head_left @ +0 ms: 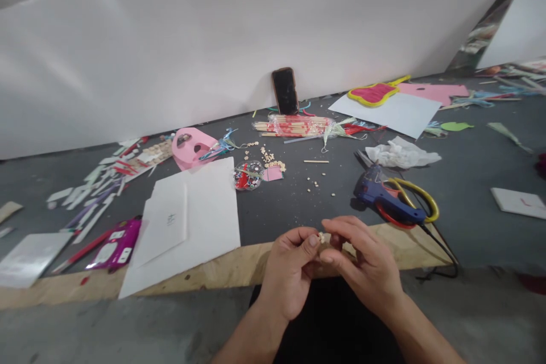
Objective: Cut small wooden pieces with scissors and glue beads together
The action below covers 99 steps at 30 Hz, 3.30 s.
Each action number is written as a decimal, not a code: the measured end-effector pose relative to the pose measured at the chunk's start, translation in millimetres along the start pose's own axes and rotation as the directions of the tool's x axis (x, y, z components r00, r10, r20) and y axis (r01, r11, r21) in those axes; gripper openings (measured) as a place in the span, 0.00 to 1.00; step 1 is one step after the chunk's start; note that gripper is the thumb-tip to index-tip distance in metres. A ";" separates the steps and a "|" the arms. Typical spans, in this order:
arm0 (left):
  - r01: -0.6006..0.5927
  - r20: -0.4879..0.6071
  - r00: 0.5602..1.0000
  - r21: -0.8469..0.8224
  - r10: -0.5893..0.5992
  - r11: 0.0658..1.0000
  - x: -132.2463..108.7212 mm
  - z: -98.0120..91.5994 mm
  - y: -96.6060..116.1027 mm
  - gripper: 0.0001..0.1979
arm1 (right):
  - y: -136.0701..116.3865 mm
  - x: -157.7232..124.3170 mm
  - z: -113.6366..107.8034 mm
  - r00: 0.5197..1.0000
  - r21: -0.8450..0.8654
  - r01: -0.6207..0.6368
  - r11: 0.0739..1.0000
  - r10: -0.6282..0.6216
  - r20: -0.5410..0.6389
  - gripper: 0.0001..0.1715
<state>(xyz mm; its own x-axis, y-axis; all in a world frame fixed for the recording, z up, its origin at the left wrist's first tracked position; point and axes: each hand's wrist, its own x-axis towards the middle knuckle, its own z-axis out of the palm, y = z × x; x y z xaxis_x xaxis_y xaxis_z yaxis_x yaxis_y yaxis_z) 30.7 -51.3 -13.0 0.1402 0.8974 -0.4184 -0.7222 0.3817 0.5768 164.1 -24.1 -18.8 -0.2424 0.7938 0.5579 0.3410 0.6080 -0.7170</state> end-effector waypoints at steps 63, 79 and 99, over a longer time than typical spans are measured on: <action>-0.337 0.219 0.877 0.916 0.428 0.220 7.9 -17.7 49.3 0.08 | 38.0 5.0 -5.8 0.979 -0.448 0.087 0.890 0.006 0.202 0.12; -0.304 0.402 0.862 0.897 0.309 -0.320 51.6 2.2 63.3 0.11 | 48.7 -19.1 -32.4 0.998 -0.364 -0.065 0.929 0.063 -0.016 0.12; -0.145 0.387 0.878 0.776 0.281 -0.615 103.0 9.5 64.5 0.11 | 46.3 -28.3 -40.4 0.962 -0.172 -0.259 0.950 0.238 -0.132 0.12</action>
<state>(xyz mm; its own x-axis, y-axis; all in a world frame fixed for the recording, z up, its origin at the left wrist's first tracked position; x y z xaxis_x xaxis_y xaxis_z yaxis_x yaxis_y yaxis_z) 5.0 67.9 -12.2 0.1819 0.9811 0.0659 0.9488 -0.1928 0.2501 223.5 -19.1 -50.9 -0.0320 0.9065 0.4211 0.5431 0.3694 -0.7540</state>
